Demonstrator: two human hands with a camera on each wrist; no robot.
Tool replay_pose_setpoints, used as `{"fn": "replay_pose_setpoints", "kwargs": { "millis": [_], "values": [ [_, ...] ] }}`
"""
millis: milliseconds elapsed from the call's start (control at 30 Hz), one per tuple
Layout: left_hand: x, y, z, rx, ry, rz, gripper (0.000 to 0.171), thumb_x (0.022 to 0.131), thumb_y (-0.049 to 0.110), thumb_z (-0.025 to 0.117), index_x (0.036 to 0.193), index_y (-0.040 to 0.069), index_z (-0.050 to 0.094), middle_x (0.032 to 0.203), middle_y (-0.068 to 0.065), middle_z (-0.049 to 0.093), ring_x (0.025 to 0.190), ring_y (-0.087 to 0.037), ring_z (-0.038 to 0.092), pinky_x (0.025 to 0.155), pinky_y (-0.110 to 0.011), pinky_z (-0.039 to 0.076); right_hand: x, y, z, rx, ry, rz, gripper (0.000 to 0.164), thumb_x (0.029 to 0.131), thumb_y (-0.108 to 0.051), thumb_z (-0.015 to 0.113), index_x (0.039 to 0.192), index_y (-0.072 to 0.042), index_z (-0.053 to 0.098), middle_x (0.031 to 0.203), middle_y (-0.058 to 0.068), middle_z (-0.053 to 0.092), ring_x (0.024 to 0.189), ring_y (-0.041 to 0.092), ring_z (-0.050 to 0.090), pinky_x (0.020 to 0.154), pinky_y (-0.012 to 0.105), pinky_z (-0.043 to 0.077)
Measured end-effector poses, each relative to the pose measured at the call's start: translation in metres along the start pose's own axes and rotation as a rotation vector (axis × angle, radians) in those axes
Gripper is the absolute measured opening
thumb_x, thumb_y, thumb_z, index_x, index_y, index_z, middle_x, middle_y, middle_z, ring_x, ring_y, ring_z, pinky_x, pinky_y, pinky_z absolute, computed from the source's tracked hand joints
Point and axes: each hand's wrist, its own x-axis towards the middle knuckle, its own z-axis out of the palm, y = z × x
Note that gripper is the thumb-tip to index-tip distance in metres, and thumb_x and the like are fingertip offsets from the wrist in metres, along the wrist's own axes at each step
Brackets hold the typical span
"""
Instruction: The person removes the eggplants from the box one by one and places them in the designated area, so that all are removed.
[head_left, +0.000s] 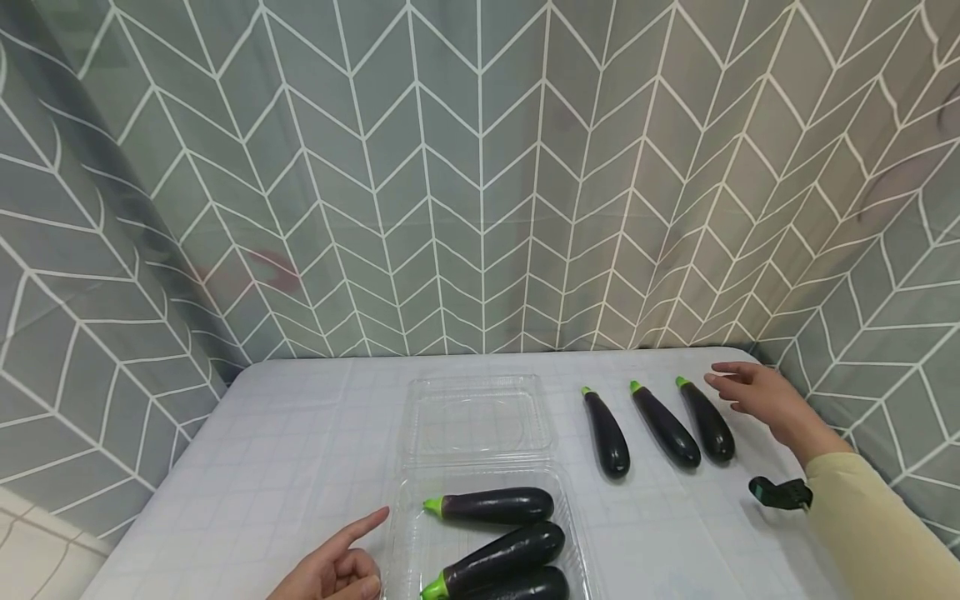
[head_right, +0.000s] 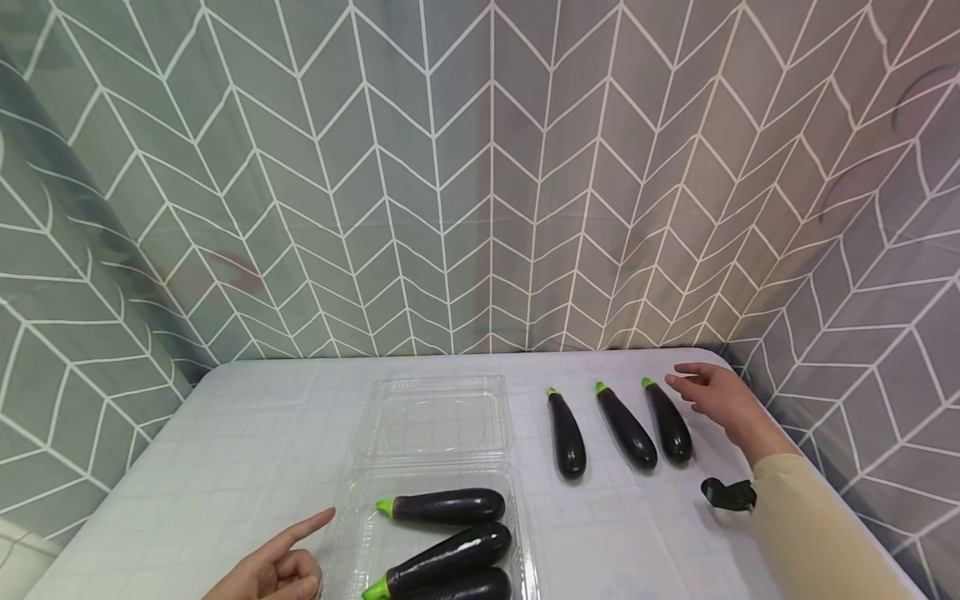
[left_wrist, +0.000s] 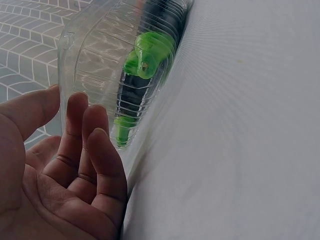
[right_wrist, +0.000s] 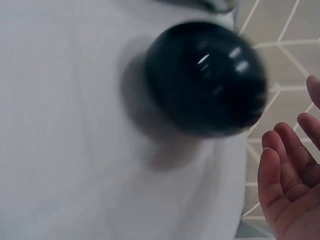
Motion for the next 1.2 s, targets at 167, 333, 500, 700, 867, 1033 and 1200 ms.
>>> {"fn": "replay_pose_setpoints", "kwargs": {
  "millis": [167,333,500,700,867,1033,1200],
  "values": [
    [-0.001,-0.001,0.0,-0.007,-0.005,0.004,0.077,0.1,0.008,0.057,0.151,-0.013,0.002,0.094,-0.01,0.064,0.076,-0.009,0.06,0.069,-0.022,0.051,-0.005,-0.016,0.0,-0.001,0.018,-0.053,0.075,0.101,-0.05,0.05,0.146,0.008,0.036,0.137,0.036,0.045,0.12,0.048,0.05,0.094,0.056,0.045],
    [-0.001,-0.003,0.0,-0.004,-0.003,0.015,0.077,0.1,0.007,0.057,0.15,-0.014,0.003,0.093,-0.009,0.064,0.076,-0.009,0.06,0.069,-0.023,0.052,-0.012,-0.037,0.006,-0.009,0.032,-0.118,0.071,0.101,-0.048,0.052,0.147,0.004,0.039,0.137,0.032,0.047,0.118,0.047,0.052,0.093,0.057,0.044],
    [0.0,-0.003,0.0,0.004,0.006,0.007,0.077,0.1,0.008,0.057,0.151,-0.013,0.004,0.093,-0.01,0.064,0.075,-0.009,0.059,0.068,-0.023,0.051,-0.018,-0.057,0.012,-0.034,0.029,-0.178,0.067,0.1,-0.047,0.055,0.146,0.0,0.043,0.133,0.026,0.053,0.113,0.043,0.056,0.092,0.057,0.044],
    [-0.001,-0.004,-0.001,0.006,0.008,0.007,0.077,0.1,0.009,0.058,0.151,-0.014,0.005,0.092,-0.011,0.064,0.076,-0.011,0.06,0.068,-0.023,0.052,-0.025,-0.083,0.025,-0.011,-0.001,-0.237,0.063,0.098,-0.045,0.059,0.144,-0.003,0.047,0.129,0.02,0.058,0.113,0.034,0.056,0.092,0.048,0.047],
    [-0.001,-0.003,0.0,0.007,0.013,-0.005,0.078,0.1,0.009,0.058,0.151,-0.013,0.004,0.093,-0.012,0.064,0.076,-0.01,0.06,0.068,-0.023,0.052,-0.034,-0.105,0.036,0.037,-0.062,-0.287,0.059,0.097,-0.043,0.062,0.143,-0.006,0.05,0.125,0.014,0.062,0.11,0.031,0.06,0.092,0.046,0.047],
    [0.0,-0.001,0.0,0.01,0.012,-0.005,0.078,0.1,0.009,0.058,0.152,-0.012,0.004,0.093,-0.011,0.064,0.076,-0.009,0.059,0.069,-0.022,0.051,-0.045,-0.123,0.049,0.135,-0.141,-0.318,0.052,0.097,-0.037,0.065,0.139,-0.008,0.054,0.126,0.011,0.062,0.111,0.028,0.061,0.091,0.038,0.049],
    [0.0,0.0,0.0,0.013,0.005,0.003,0.078,0.1,0.009,0.058,0.151,-0.012,0.004,0.093,-0.01,0.064,0.076,-0.009,0.059,0.069,-0.022,0.051,-0.056,-0.139,0.062,0.176,-0.218,-0.333,0.051,0.096,-0.035,0.067,0.139,-0.01,0.055,0.132,0.013,0.059,0.117,0.026,0.058,0.094,0.039,0.048]
  ]
}}
